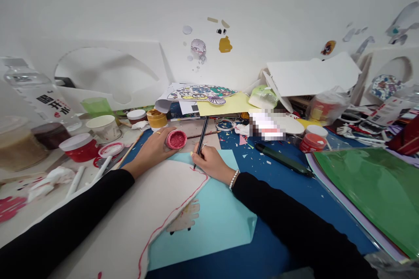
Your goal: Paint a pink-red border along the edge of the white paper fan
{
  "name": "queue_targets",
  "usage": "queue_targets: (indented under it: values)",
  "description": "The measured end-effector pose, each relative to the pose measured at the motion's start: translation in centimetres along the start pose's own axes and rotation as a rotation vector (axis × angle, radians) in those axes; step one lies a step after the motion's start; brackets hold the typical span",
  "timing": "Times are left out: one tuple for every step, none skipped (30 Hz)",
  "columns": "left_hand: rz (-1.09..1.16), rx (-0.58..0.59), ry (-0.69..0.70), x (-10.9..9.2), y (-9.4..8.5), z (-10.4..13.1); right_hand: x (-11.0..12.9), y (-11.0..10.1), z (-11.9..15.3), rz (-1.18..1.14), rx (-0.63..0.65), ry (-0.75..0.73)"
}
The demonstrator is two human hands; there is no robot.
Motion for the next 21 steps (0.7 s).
queue_targets:
  values:
    - [-0.002,-0.003,0.003,-0.01,-0.01,0.01,-0.01,-0.02,0.02,-0.003,-0.001,0.002]
    - [-0.004,-0.007,0.005,-0.01,-0.02,0.02,-0.02,-0.05,0.04,-0.007,-0.002,0.003]
    - [-0.006,-0.009,0.006,-0.02,-0.02,0.03,-0.03,-0.08,0.06,-0.012,-0.003,0.003]
    - [-0.009,-0.009,0.008,-0.03,-0.03,0.04,-0.03,-0.1,0.07,-0.017,-0.005,0.004]
    - [-0.012,-0.01,0.009,-0.03,-0.02,0.05,-0.02,-0.12,0.07,-0.02,-0.005,0.004]
    - [-0.015,-0.009,0.009,-0.04,-0.02,0.06,-0.01,-0.11,0.06,-0.021,-0.004,0.004]
    - [-0.017,-0.008,0.008,-0.03,-0.01,0.06,-0.01,-0.1,0.05,-0.02,-0.001,0.007]
    - [-0.018,-0.007,0.006,-0.02,0.01,0.05,-0.01,-0.08,0.04,-0.019,0.002,0.01]
    - [-0.017,-0.005,0.002,0.01,0.02,0.05,0.0,-0.07,0.03,-0.017,0.003,0.014]
    - [-0.015,-0.004,-0.003,0.04,0.02,0.04,0.02,-0.07,0.02,-0.014,0.004,0.015]
    - [-0.013,-0.002,-0.008,0.07,0.03,0.03,0.04,-0.09,0.01,-0.012,0.003,0.017]
    - [-0.011,0.001,-0.011,0.09,0.04,0.02,0.06,-0.12,0.01,-0.011,0.001,0.018]
    - [-0.008,0.004,-0.012,0.09,0.04,0.0,0.09,-0.15,0.01,-0.011,0.0,0.017]
    - [-0.005,0.006,-0.01,0.09,0.04,-0.01,0.11,-0.18,0.01,-0.011,0.0,0.016]
    - [-0.003,0.006,-0.007,0.07,0.03,-0.02,0.13,-0.21,0.02,-0.011,0.0,0.015]
    - [-0.001,0.006,-0.002,0.05,0.02,-0.02,0.14,-0.23,0.02,-0.01,0.002,0.015]
    - [0.0,0.006,0.002,0.03,0.01,-0.03,0.15,-0.24,0.02,-0.007,0.002,0.015]
    - [0.001,0.006,0.002,0.03,0.01,-0.04,0.14,-0.25,0.02,-0.003,0.003,0.016]
    - [0.0,0.007,-0.001,0.04,0.01,-0.04,0.14,-0.25,0.02,0.0,0.003,0.017]
    - [-0.002,0.008,-0.007,0.06,0.01,-0.04,0.13,-0.26,0.03,0.001,0.002,0.019]
    - [-0.004,0.011,-0.011,0.07,0.02,-0.04,0.12,-0.26,0.04,0.001,0.0,0.02]
Point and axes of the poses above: each hand's wrist, its own z-axis away from the middle knuckle, its own y-axis out of the palm, x = y × z, the point moved 5 cm from there along -z, towards the middle knuckle, and after that the axes turned 7 degrees about z, right-handed, at the moved point
